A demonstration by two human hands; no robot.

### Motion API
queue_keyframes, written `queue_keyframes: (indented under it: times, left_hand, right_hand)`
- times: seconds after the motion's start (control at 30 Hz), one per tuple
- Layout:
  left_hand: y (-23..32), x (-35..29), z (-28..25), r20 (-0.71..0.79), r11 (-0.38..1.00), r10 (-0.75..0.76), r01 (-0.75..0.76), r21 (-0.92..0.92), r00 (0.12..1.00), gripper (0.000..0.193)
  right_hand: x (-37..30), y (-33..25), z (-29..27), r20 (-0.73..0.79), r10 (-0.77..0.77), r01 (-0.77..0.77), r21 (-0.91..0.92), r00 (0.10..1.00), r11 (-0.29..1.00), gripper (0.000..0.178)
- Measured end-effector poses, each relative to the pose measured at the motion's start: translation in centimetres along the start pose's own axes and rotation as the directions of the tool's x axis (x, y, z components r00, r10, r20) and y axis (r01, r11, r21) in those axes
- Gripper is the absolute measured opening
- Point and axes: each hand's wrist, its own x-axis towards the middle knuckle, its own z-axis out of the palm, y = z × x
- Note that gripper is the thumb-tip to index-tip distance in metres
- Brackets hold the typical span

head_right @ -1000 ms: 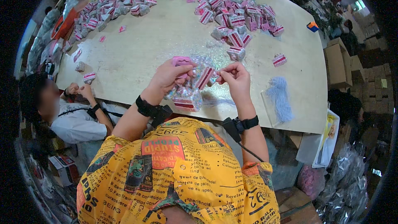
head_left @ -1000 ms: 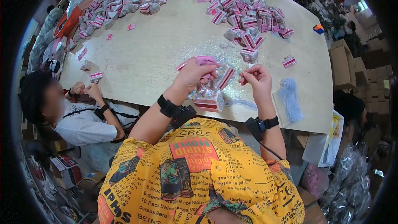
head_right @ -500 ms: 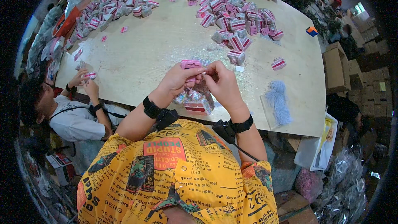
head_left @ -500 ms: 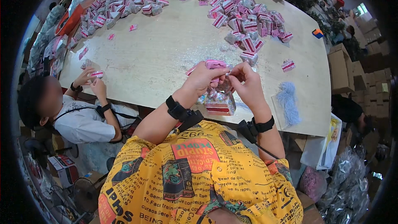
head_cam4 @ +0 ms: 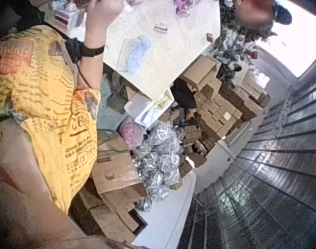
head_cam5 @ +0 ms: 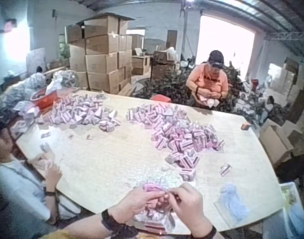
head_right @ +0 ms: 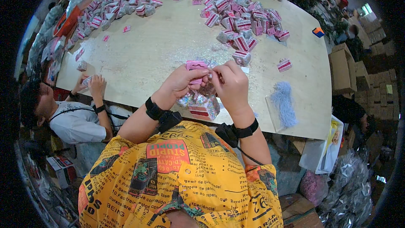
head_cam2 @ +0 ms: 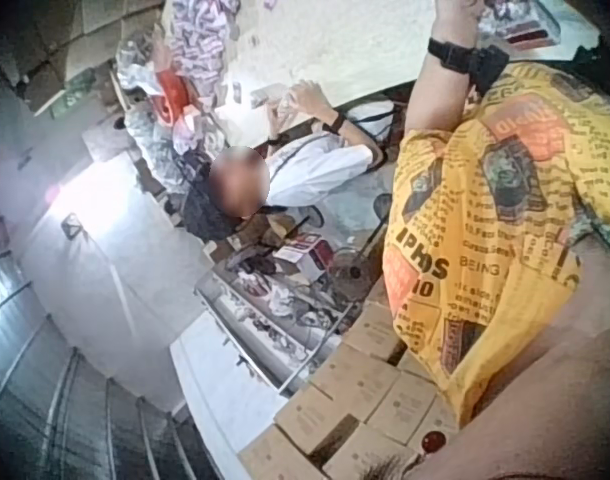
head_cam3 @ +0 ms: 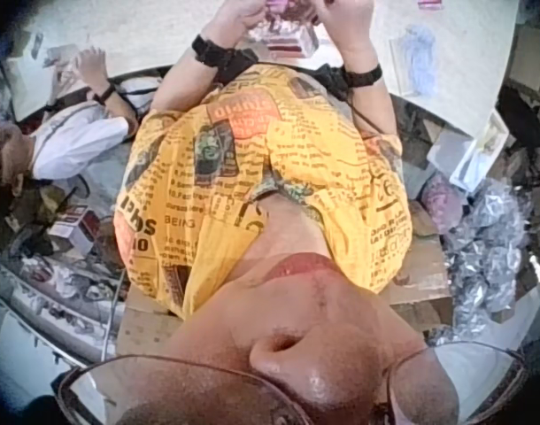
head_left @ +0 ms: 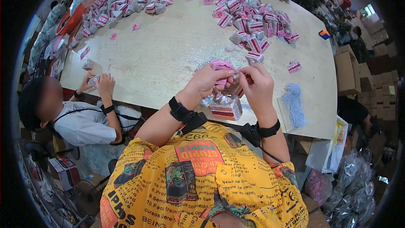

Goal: The person places small pink and white striped items into clear plastic bags, seals them, and stacks them on a table. Other people are also working at the same table, performing similar packaging tasks.

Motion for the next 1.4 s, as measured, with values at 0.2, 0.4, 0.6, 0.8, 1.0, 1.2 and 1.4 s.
queue_keyframes:
  times: [0.2, 0.4, 0.6, 0.8, 1.0, 1.2, 1.4]
  left_hand:
    - [-0.1, 0.1, -0.7, 0.089, 0.999, 0.021, -0.017, -0.046, 0.996, 0.007]
    - [0.3, -0.1, -0.7, 0.092, 0.999, 0.022, -0.018, -0.039, 0.996, 0.005]
    - [-0.1, 0.5, -1.2, 0.091, 0.998, -0.014, 0.019, -0.055, 0.996, 0.005]
    - [-0.3, 0.6, -1.0, 0.049, 0.998, -0.026, 0.029, -0.058, 0.998, 0.006]
    - [-0.3, 0.5, -0.6, -0.027, 0.998, -0.047, 0.046, -0.036, 0.999, 0.005]
    - [-0.6, 0.8, -1.1, 0.008, 0.998, -0.048, 0.048, -0.039, 0.999, 0.005]
    - [-0.6, 0.8, -0.9, 0.038, 0.997, -0.035, 0.037, -0.062, 0.999, 0.005]
  right_hand:
    - [0.6, -1.6, -0.2, 0.005, -0.050, 0.049, 0.068, 0.999, 0.996, 0.010]
    - [0.9, -1.2, 0.6, -0.015, -0.138, 0.137, -0.016, 0.990, 0.990, 0.012]
    - [1.2, -0.4, 1.0, -0.013, -0.284, 0.279, -0.149, 0.959, 0.949, 0.015]
    - [1.4, 0.1, 1.1, 0.033, -0.393, 0.390, -0.217, 0.919, 0.895, 0.016]
    - [1.3, 0.2, 1.1, 0.126, -0.446, 0.463, -0.240, 0.886, 0.853, 0.014]
    - [1.1, 0.5, 1.1, 0.173, -0.417, 0.448, -0.215, 0.892, 0.868, 0.014]
    - [1.2, 0.4, 0.9, 0.169, -0.382, 0.412, -0.208, 0.909, 0.887, 0.014]
